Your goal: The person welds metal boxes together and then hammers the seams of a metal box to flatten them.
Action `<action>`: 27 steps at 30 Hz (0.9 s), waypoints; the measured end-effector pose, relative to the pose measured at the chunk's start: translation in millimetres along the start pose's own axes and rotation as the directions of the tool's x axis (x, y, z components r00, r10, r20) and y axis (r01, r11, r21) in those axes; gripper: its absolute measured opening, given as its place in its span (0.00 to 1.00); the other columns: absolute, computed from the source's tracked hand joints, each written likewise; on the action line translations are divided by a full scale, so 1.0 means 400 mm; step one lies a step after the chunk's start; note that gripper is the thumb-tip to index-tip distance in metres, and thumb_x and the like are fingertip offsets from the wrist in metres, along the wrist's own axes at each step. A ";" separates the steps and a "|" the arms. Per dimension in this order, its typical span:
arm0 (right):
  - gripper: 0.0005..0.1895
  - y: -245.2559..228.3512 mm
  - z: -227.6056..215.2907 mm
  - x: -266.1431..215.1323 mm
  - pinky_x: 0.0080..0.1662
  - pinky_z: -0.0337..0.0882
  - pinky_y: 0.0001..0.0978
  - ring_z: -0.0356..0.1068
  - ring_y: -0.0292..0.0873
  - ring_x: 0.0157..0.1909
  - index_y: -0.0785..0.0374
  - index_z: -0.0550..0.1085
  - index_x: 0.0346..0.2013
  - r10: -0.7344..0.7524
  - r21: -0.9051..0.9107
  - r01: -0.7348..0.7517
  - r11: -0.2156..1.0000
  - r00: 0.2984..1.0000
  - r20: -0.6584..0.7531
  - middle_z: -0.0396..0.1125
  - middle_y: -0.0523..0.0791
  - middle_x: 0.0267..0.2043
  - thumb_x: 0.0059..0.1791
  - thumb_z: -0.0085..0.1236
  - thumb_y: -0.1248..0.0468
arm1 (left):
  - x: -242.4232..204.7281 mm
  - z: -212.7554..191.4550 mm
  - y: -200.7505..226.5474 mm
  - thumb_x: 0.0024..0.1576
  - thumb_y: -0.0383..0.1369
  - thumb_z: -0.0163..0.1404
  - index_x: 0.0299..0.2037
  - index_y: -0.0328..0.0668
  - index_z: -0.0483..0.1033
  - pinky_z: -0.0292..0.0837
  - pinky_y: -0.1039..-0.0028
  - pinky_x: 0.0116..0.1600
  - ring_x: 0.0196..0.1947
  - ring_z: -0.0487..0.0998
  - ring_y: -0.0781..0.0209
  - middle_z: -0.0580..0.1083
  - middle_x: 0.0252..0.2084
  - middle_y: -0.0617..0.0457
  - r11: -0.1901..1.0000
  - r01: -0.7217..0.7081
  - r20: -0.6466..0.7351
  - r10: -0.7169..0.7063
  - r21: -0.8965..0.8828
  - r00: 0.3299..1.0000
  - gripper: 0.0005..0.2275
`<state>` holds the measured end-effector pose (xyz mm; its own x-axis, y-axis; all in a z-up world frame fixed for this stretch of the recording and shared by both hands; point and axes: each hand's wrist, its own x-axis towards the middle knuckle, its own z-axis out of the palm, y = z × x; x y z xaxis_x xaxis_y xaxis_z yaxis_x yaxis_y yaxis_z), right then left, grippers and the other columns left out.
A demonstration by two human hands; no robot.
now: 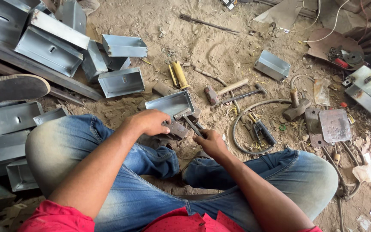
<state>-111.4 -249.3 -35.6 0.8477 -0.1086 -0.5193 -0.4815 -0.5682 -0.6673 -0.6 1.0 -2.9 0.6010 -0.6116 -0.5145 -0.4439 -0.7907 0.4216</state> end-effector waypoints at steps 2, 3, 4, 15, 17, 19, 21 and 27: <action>0.27 0.000 -0.001 -0.001 0.29 0.63 0.34 0.65 0.37 0.26 0.69 0.76 0.55 0.011 -0.002 -0.011 1.000 1.000 0.013 0.72 0.46 0.27 0.48 0.61 0.52 | 0.000 -0.002 0.002 0.56 0.45 0.56 0.57 0.53 0.76 0.72 0.58 0.59 0.55 0.78 0.46 0.78 0.53 0.45 1.000 -0.025 -0.022 0.025 -0.002 0.999 0.20; 0.27 -0.001 -0.003 0.000 0.30 0.63 0.34 0.65 0.37 0.26 0.69 0.76 0.55 0.016 -0.004 -0.016 1.000 1.000 0.020 0.72 0.45 0.28 0.48 0.60 0.52 | 0.000 -0.002 0.003 0.56 0.45 0.56 0.57 0.52 0.76 0.72 0.58 0.59 0.55 0.78 0.46 0.78 0.53 0.46 0.999 -0.037 -0.033 0.037 -0.004 0.999 0.20; 0.27 0.000 -0.002 -0.001 0.30 0.64 0.34 0.66 0.37 0.26 0.69 0.76 0.55 0.007 0.006 -0.007 1.000 1.000 0.015 0.72 0.46 0.27 0.48 0.61 0.52 | 0.001 -0.001 0.004 0.56 0.45 0.56 0.58 0.53 0.76 0.72 0.58 0.59 0.55 0.78 0.46 0.78 0.53 0.46 1.000 -0.027 -0.023 0.027 -0.001 0.999 0.20; 0.29 -0.002 -0.004 -0.003 0.32 0.67 0.33 0.69 0.37 0.28 0.70 0.74 0.57 -0.025 -0.018 0.025 1.000 1.000 -0.006 0.73 0.47 0.29 0.48 0.61 0.52 | 0.003 0.000 0.006 0.57 0.45 0.56 0.59 0.52 0.74 0.72 0.59 0.59 0.55 0.78 0.47 0.78 0.53 0.45 1.000 -0.023 -0.001 0.023 0.008 1.000 0.21; 0.30 -0.005 -0.006 -0.002 0.32 0.67 0.34 0.69 0.37 0.28 0.69 0.74 0.58 -0.010 -0.058 0.010 0.998 1.000 -0.003 0.73 0.47 0.28 0.48 0.60 0.51 | 0.001 -0.002 0.011 0.57 0.45 0.56 0.60 0.53 0.74 0.72 0.60 0.60 0.55 0.79 0.48 0.79 0.53 0.46 1.000 -0.015 0.007 0.015 -0.009 1.000 0.21; 0.30 -0.012 -0.004 -0.005 0.31 0.66 0.34 0.68 0.37 0.27 0.69 0.74 0.58 0.005 -0.071 -0.004 0.997 1.000 0.008 0.73 0.48 0.28 0.49 0.60 0.51 | -0.006 -0.008 0.016 0.57 0.45 0.56 0.60 0.54 0.74 0.72 0.60 0.60 0.55 0.78 0.49 0.79 0.53 0.48 1.000 0.010 0.022 -0.010 -0.015 1.000 0.21; 0.29 -0.014 -0.006 -0.009 0.31 0.65 0.35 0.67 0.38 0.27 0.68 0.74 0.58 0.020 -0.062 -0.019 0.998 0.999 0.025 0.73 0.48 0.28 0.49 0.59 0.51 | -0.010 -0.013 0.027 0.57 0.45 0.55 0.61 0.55 0.73 0.72 0.60 0.60 0.55 0.78 0.51 0.78 0.54 0.50 0.999 0.048 0.042 -0.048 -0.015 0.998 0.21; 0.27 -0.002 -0.015 0.002 0.30 0.65 0.35 0.65 0.39 0.26 0.70 0.77 0.55 0.018 0.106 -0.021 0.994 0.999 0.029 0.74 0.46 0.31 0.49 0.59 0.53 | -0.030 -0.037 0.061 0.58 0.45 0.57 0.63 0.56 0.69 0.57 0.47 0.68 0.64 0.70 0.52 0.71 0.63 0.51 0.998 0.053 -0.225 -0.047 0.019 0.973 0.23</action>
<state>-109.2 -253.6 -32.2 0.8324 -0.0951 -0.5460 -0.5197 -0.4765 -0.7092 -8.8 -10.7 24.7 0.7556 -0.5522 -0.3522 -0.4241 -0.8223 0.3795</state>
